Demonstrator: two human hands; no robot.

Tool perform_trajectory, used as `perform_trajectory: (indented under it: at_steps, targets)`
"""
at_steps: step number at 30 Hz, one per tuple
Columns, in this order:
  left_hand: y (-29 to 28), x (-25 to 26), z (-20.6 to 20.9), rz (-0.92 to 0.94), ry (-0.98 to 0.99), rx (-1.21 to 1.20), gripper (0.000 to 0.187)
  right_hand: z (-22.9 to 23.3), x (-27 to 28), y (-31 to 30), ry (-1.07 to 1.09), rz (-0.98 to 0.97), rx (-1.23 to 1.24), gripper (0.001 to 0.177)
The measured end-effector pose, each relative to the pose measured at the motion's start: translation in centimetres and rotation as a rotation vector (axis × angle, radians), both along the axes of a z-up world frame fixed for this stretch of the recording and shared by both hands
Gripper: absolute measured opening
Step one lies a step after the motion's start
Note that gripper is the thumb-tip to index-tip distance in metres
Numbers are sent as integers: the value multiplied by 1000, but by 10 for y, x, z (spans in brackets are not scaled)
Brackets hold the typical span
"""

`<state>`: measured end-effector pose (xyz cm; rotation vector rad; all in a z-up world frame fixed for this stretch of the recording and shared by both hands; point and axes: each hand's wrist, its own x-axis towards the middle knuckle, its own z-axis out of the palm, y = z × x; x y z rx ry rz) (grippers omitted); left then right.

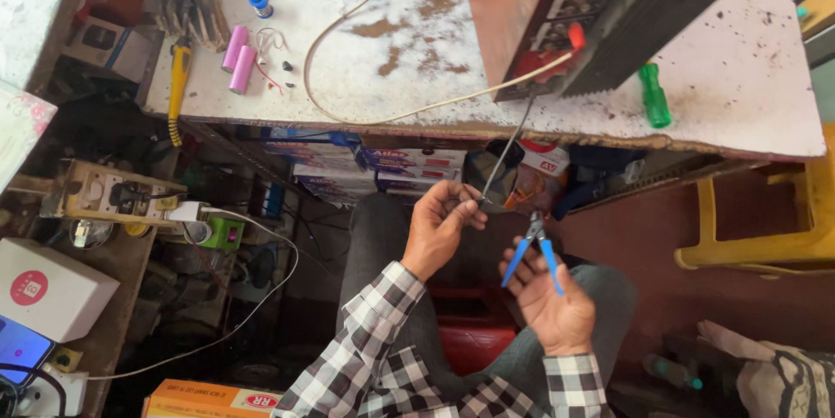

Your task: The person uses a screwdriver to repeatedly tighten and loosen screws on the back panel of a wooden-cased electronic device. The person also uses pliers to strip the end of a wire and picks up screws from the workbench.

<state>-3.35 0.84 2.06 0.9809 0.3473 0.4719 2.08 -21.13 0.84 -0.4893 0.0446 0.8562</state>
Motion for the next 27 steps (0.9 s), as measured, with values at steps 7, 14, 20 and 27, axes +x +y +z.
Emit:
perform_trajectory:
  at_steps: [7,14,20,27]
  targets:
    - [1,-5,3,-13,15,178,10,35,-11,27,-10,211,41,70]
    - [6,-8,17,16,-38,451,19,56,-5,56,-364,344,-552,36]
    - [7,-9,29,6,9,521,17,76,18,68,-1149,388,-1074,38]
    - [7,-9,34,21,-2,550,17,85,31,77,-1209,456,-1062,40]
